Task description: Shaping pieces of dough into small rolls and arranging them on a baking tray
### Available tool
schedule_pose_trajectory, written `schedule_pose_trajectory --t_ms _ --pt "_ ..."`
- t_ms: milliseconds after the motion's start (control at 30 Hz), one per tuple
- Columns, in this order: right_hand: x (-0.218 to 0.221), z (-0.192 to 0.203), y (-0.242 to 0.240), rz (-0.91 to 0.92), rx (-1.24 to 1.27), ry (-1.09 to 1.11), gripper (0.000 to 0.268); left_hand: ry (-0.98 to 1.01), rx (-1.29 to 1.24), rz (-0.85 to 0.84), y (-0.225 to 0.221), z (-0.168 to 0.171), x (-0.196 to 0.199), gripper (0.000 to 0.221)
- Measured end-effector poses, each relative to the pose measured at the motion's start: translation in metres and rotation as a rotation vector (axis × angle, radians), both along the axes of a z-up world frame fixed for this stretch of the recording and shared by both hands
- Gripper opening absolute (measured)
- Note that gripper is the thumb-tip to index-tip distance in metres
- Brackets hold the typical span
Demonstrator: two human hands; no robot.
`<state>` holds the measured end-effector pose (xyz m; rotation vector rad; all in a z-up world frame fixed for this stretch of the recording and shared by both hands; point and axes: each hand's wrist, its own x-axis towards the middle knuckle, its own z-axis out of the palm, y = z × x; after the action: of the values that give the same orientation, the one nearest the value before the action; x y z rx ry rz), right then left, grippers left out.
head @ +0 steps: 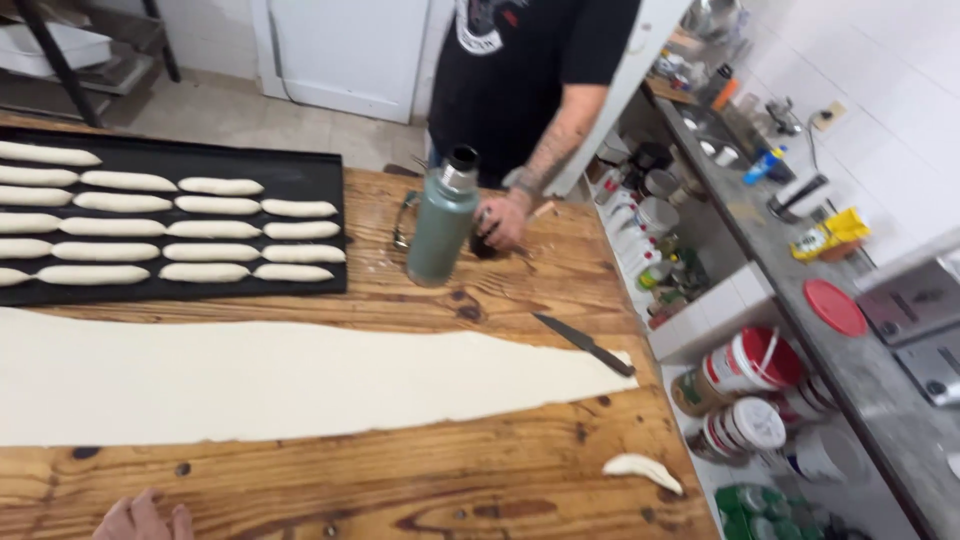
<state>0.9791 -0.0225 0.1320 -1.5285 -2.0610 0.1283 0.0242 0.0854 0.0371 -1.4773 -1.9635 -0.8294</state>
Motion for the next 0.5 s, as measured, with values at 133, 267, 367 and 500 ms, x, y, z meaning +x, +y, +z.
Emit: schedule_pose_trajectory --t_ms 133,267,367,500 --pt "0.049 -0.017 0.035 -0.054 -0.075 0.024 0.049 0.031 -0.066 0.112 -0.023 0.014 0.044 0.032" --pt "0.087 -0.038 0.086 -0.075 -0.154 0.036 0.052 0.234 -0.121 0.28 -0.038 0.014 0.049 0.03" --pt "0.107 -0.052 0.133 -0.093 -0.186 0.045 0.054 0.209 -0.145 0.289 -0.037 0.005 0.048 0.033" --pt "0.088 -0.05 0.175 -0.104 -0.245 0.049 0.057 -0.023 -0.317 0.221 -0.039 0.003 0.045 0.039"
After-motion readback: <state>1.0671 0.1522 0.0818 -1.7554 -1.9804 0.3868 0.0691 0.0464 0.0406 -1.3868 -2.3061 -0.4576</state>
